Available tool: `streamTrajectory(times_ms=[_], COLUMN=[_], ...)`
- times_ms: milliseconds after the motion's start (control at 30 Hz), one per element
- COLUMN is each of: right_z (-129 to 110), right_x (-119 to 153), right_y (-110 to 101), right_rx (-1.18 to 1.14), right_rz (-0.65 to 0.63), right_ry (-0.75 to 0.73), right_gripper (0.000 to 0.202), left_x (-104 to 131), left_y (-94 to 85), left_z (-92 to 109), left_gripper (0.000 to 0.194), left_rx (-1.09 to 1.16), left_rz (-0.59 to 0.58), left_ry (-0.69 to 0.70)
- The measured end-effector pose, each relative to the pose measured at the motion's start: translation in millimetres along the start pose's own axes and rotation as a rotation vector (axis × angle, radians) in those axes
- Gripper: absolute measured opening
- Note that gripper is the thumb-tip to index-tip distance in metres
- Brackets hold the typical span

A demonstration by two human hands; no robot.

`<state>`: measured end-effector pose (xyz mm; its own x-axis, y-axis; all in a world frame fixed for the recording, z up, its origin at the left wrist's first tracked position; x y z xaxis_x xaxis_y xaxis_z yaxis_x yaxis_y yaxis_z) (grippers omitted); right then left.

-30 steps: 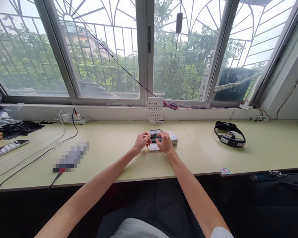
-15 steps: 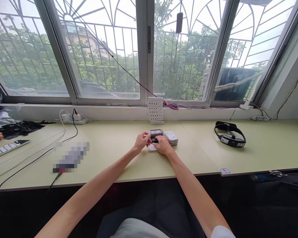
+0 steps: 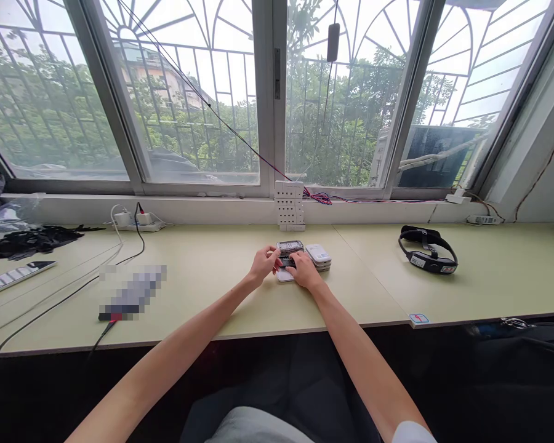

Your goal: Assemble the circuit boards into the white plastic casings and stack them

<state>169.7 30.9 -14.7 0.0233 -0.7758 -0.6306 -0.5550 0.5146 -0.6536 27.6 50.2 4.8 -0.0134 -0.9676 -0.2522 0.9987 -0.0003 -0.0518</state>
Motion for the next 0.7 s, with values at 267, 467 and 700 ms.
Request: streamTrajectory(times_ms=[267,467,700], right_z=[-2.3,-7.6,-5.3], right_x=[1.3,-0.3,-5.5], right_y=[0.1,-0.9,-2.4], right_rx=[0.07,0.149,0.138], right_rz=[-0.047,-0.032,0.037], right_ry=[-0.006,-0.045,-0.059], right_gripper=[0.032,0.025,0.029], left_x=[-0.3,-0.1,-3.7], left_y=[0.2,0.2,1.6], left_z=[0.0,0.5,-3.7], left_gripper=[0.017,0.017,0.019], left_rx=[-0.004,-0.005,-0.004], left_rz=[0.005,0.011,0.0], left_ry=[0.007,0.008,0.042])
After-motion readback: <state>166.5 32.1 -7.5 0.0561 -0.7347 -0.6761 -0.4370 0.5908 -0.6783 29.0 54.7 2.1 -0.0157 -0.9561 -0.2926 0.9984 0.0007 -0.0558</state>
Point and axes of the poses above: each hand's wrist, its own x-axis away from the middle knuckle, its own y-axis out of the palm, z = x × y, the point moved 7 cm from there along -x, towards the middle knuckle, and after that the axes turned 12 degrees about z, right-handed, at the moved point
